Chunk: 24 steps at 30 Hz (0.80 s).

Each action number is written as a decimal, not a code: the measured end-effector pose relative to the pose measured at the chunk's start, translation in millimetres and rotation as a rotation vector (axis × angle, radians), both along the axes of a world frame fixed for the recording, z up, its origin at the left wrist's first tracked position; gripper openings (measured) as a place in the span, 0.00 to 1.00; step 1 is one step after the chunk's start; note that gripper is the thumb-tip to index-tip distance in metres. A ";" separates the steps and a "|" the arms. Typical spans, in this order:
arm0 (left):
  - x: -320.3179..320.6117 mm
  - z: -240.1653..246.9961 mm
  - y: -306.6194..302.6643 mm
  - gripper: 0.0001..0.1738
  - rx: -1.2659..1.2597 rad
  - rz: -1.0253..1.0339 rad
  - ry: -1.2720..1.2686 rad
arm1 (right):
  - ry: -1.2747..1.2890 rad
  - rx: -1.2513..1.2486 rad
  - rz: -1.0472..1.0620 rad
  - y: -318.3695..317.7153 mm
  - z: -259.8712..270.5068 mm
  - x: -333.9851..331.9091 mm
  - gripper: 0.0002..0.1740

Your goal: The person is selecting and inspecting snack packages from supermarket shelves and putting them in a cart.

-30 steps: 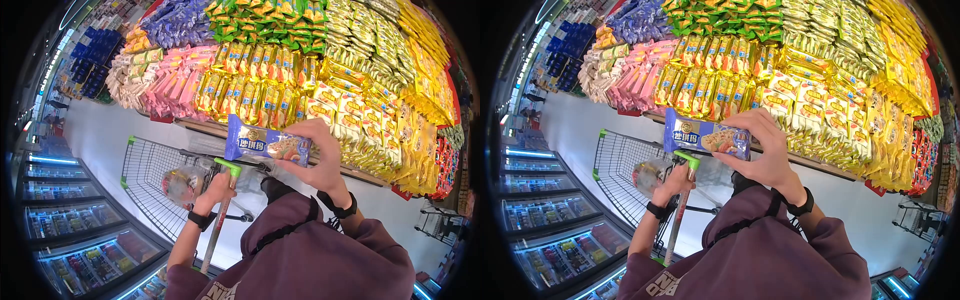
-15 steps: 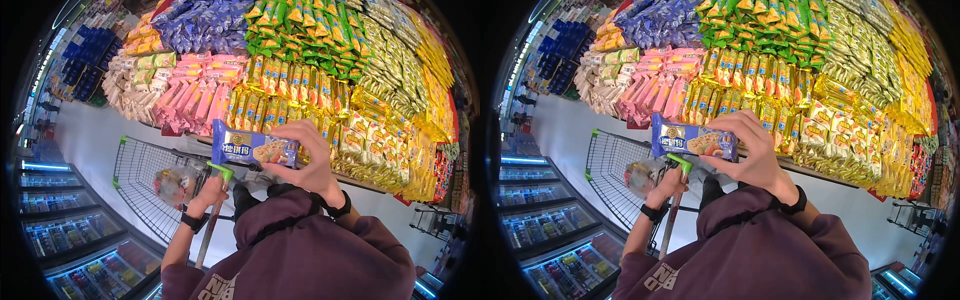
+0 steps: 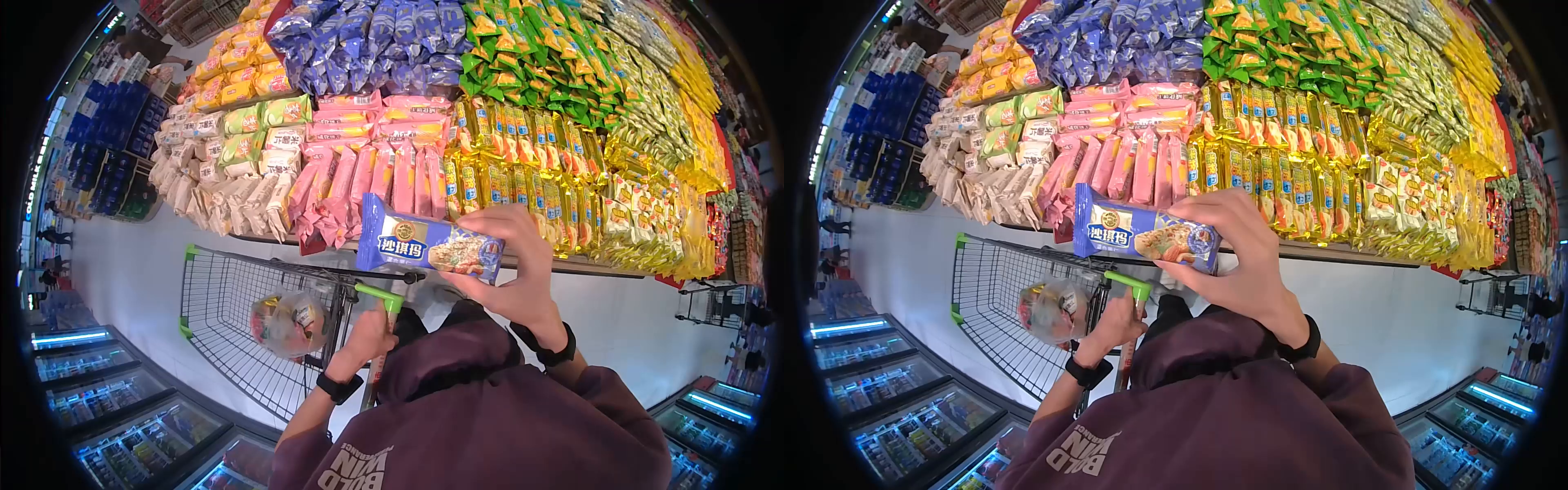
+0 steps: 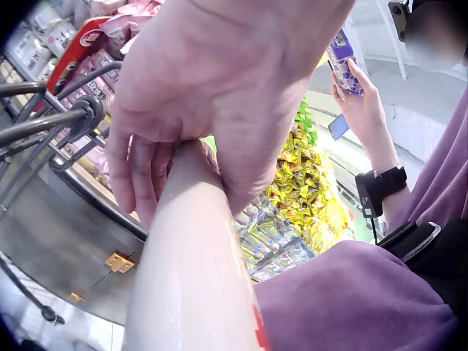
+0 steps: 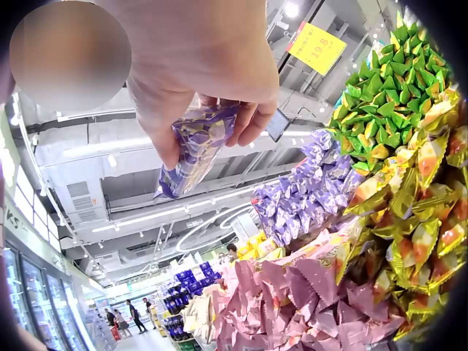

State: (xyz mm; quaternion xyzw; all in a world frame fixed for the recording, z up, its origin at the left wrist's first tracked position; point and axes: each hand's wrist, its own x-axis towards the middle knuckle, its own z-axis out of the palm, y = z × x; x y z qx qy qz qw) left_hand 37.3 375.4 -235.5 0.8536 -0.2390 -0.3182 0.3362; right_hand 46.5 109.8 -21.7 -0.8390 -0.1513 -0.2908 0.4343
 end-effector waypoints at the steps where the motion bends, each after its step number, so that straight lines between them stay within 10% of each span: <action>1: 1.7 1.3 5.4 0.39 0.020 -0.015 0.009 | 0.021 -0.003 -0.022 7.1 1.0 -0.1 0.28; 24: 59.7 51.0 72.4 0.21 0.305 -0.236 -0.055 | -0.014 -0.015 -0.227 68.0 3.0 -9.0 0.28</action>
